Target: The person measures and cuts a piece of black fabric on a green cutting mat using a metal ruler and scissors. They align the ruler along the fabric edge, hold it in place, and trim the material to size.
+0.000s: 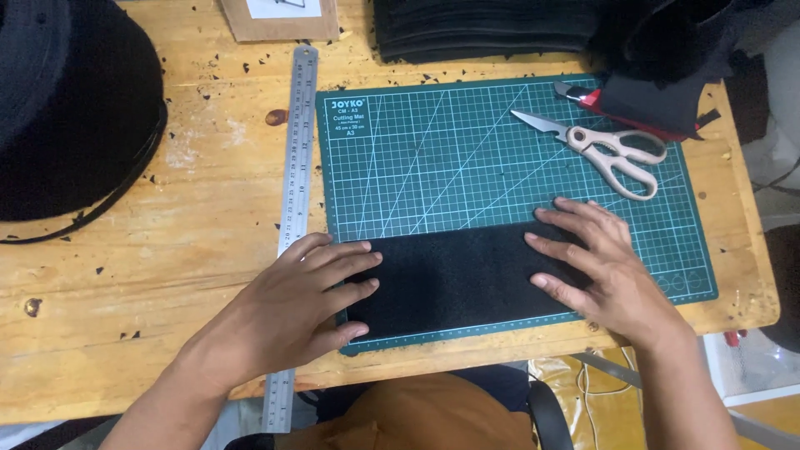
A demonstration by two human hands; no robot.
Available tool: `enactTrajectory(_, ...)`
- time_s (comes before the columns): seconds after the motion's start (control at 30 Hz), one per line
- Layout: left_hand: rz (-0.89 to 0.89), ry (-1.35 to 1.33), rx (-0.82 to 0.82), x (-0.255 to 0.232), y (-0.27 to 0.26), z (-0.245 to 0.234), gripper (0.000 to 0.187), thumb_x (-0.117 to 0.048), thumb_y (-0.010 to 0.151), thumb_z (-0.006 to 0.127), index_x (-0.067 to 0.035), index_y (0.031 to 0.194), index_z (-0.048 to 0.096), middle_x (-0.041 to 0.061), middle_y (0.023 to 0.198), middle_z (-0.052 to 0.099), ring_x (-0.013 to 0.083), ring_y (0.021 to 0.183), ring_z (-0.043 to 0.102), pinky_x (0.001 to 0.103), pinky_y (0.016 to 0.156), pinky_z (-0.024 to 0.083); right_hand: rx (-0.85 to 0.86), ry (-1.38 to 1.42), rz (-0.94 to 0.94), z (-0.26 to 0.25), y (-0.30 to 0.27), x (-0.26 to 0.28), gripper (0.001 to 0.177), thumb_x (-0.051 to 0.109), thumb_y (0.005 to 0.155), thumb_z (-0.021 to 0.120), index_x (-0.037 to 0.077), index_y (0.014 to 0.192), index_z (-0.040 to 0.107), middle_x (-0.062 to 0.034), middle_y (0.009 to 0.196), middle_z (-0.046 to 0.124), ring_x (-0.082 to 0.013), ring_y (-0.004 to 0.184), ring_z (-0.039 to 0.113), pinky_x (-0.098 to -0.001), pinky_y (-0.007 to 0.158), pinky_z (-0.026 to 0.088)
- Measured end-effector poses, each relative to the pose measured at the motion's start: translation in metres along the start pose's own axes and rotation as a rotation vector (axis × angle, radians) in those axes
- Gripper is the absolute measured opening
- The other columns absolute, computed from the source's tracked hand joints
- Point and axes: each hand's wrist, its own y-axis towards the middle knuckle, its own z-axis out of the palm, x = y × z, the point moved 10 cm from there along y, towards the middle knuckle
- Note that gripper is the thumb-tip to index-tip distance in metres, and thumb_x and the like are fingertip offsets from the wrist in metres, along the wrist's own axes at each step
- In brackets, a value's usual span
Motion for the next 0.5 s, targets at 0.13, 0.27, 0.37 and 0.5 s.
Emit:
enactTrajectory(0.13,0.003,-0.016,-0.024,-0.003,0.001,-0.005,0.049,-0.042,0.098,0.063,-0.007,0.132,0.067,0.011,0.150,0.057,0.0289,0.145,0.043,0.050,0.119,0.024,0.003,-0.001,0.018,0.001,0.000,-0.002,0.050,0.036,0.088,0.072,0.017,0.133,0.067,-0.0087,0.152,0.055,-0.0338,0.150,0.043,-0.0540,0.121,0.032)
enactTrajectory(0.27,-0.004,-0.074,-0.073,-0.007,0.003,-0.015,0.047,-0.038,0.095,0.069,-0.005,0.127,0.069,0.011,0.145,0.061,0.0298,0.142,0.047,0.050,0.118,0.029,-0.016,0.004,-0.001,-0.003,0.000,0.001,0.048,0.036,0.089,0.072,0.016,0.133,0.067,-0.0091,0.150,0.056,-0.0343,0.149,0.045,-0.0536,0.121,0.033)
enactTrajectory(0.37,0.012,-0.080,-0.110,-0.010,0.005,-0.022,0.045,-0.035,0.092,0.072,-0.004,0.125,0.070,0.012,0.143,0.063,0.0309,0.141,0.049,0.051,0.117,0.031,-0.011,0.014,0.004,-0.004,0.000,0.001,0.047,0.036,0.090,0.071,0.016,0.133,0.067,-0.0100,0.150,0.056,-0.0340,0.149,0.045,-0.0542,0.122,0.032)
enactTrajectory(0.5,0.029,-0.090,-0.166,-0.015,0.006,-0.031,0.042,-0.031,0.090,0.076,-0.004,0.122,0.071,0.013,0.140,0.065,0.0320,0.138,0.053,0.052,0.115,0.035,-0.010,0.028,0.000,-0.004,0.001,0.001,0.047,0.035,0.091,0.071,0.015,0.133,0.067,-0.0103,0.150,0.056,-0.0335,0.148,0.045,-0.0545,0.123,0.030)
